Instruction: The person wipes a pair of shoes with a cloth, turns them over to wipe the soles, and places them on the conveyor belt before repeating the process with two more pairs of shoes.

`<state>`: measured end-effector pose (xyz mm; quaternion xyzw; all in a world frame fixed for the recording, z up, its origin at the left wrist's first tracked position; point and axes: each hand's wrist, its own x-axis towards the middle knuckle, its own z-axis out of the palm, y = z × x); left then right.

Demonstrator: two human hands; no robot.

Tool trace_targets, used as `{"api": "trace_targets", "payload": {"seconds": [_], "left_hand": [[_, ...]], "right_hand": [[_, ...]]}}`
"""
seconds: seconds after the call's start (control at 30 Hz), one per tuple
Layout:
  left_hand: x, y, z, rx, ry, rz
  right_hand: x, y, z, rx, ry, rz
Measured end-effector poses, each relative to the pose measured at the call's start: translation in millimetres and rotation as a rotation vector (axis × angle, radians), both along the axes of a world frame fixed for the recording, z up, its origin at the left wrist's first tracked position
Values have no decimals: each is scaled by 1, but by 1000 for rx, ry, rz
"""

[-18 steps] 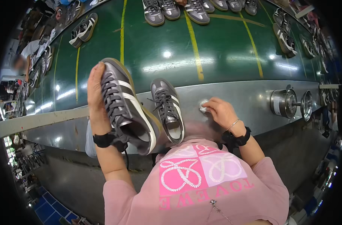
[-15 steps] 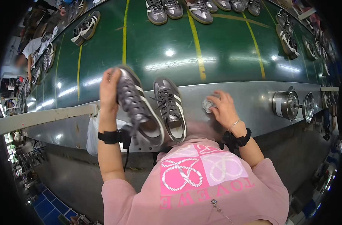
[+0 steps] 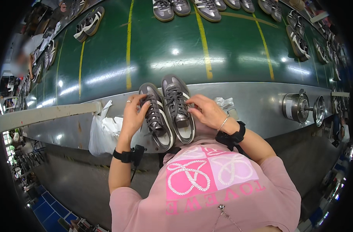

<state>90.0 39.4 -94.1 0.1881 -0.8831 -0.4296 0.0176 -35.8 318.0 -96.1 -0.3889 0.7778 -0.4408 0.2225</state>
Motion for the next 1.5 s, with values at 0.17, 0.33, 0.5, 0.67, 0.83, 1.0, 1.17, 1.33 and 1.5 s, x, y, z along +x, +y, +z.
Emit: {"api": "trace_targets", "payload": {"seconds": [0.17,0.33,0.5,0.67,0.83,1.0,1.17,1.33,1.5], "left_hand": [[38,27,10,46,25,24],[65,51,23,182,-52,103],[76,72,27,39,67,69],[86,76,10,-192,214,115],[78,75,10,-305,345,105],[88,82,11,-178,317,85],[99,90,8,-71,239,159],[88,90,3,-159,288,176],[84,84,-2,-247,304,151]], "right_hand": [[-2,-28,15,-121,210,-31],[-5,-51,2,-81,382,-15],[-9,-55,-3,-33,329,54],[10,-50,6,-93,193,86],[29,-33,11,-154,176,127],[40,-19,25,-116,87,121],[46,-12,25,-186,9,35],[47,-1,40,-51,-79,-42],[46,9,28,-45,14,176]]}}
